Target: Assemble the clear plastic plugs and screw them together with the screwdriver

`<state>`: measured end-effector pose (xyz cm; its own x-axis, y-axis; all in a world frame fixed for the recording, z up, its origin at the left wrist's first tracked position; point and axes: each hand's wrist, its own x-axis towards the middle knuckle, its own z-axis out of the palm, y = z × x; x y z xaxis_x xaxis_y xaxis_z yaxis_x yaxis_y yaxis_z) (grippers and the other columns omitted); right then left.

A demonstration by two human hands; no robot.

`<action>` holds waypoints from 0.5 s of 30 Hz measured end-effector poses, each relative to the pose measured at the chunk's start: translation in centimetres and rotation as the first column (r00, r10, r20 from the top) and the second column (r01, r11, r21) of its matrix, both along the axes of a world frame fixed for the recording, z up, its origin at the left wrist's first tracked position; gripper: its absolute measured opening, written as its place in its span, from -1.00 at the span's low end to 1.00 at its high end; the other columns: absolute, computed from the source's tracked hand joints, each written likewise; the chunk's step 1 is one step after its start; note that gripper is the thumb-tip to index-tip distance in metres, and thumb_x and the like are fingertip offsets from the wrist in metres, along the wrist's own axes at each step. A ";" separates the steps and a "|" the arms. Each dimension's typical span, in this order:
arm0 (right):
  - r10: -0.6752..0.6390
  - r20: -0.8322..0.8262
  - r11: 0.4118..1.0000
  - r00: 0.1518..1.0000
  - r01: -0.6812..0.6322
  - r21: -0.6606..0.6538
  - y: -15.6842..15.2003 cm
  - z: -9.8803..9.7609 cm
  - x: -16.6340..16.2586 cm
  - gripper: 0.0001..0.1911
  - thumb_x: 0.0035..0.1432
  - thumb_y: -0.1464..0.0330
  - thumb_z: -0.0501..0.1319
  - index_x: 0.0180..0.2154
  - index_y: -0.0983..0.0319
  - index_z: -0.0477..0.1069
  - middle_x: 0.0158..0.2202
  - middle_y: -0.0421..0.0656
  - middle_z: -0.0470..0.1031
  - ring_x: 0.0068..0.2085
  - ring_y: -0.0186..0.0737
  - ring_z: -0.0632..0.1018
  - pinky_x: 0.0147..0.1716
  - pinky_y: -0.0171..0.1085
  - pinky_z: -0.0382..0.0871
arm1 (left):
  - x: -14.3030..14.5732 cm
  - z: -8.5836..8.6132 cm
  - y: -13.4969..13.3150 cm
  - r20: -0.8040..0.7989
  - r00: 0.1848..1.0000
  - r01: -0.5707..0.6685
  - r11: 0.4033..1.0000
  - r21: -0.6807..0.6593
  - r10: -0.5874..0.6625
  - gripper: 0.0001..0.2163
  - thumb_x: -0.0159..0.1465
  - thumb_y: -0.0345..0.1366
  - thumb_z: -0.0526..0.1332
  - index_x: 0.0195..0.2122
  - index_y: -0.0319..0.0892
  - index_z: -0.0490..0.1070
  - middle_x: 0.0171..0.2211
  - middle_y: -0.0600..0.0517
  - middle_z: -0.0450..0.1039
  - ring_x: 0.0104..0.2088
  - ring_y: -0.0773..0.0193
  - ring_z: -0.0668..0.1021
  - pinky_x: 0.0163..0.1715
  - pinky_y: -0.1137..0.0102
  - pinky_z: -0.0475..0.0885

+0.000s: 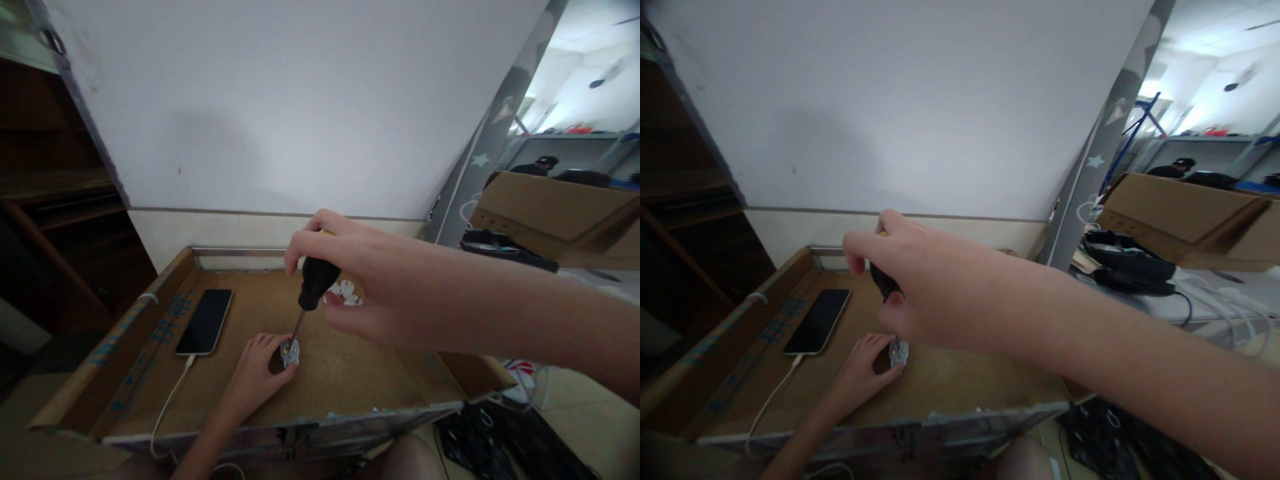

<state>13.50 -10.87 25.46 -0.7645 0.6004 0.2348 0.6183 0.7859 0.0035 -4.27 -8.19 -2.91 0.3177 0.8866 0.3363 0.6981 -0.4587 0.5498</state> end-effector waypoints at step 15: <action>0.044 -0.106 0.999 0.993 -0.044 0.005 0.1 -0.2 -0.4 -0.66 0.08 0.45 0.13 -0.06 0.24 0.27 -0.11 -0.12 0.29 -0.44 -0.44 0.32 -0.44 -0.38 0.20 | 0.0 0.1 -0.1 0.007 1.000 0.007 1.000 0.018 -0.007 -0.66 0.14 -0.23 0.23 -0.04 -0.07 0.39 -0.16 0.01 0.49 -0.12 0.10 0.46 -0.09 0.20 0.34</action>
<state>13.11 -10.77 25.31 -0.7607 0.5660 0.3177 0.5801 0.8125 -0.0586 -4.24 -8.24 -2.82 0.3211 0.8784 0.3540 0.6910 -0.4729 0.5467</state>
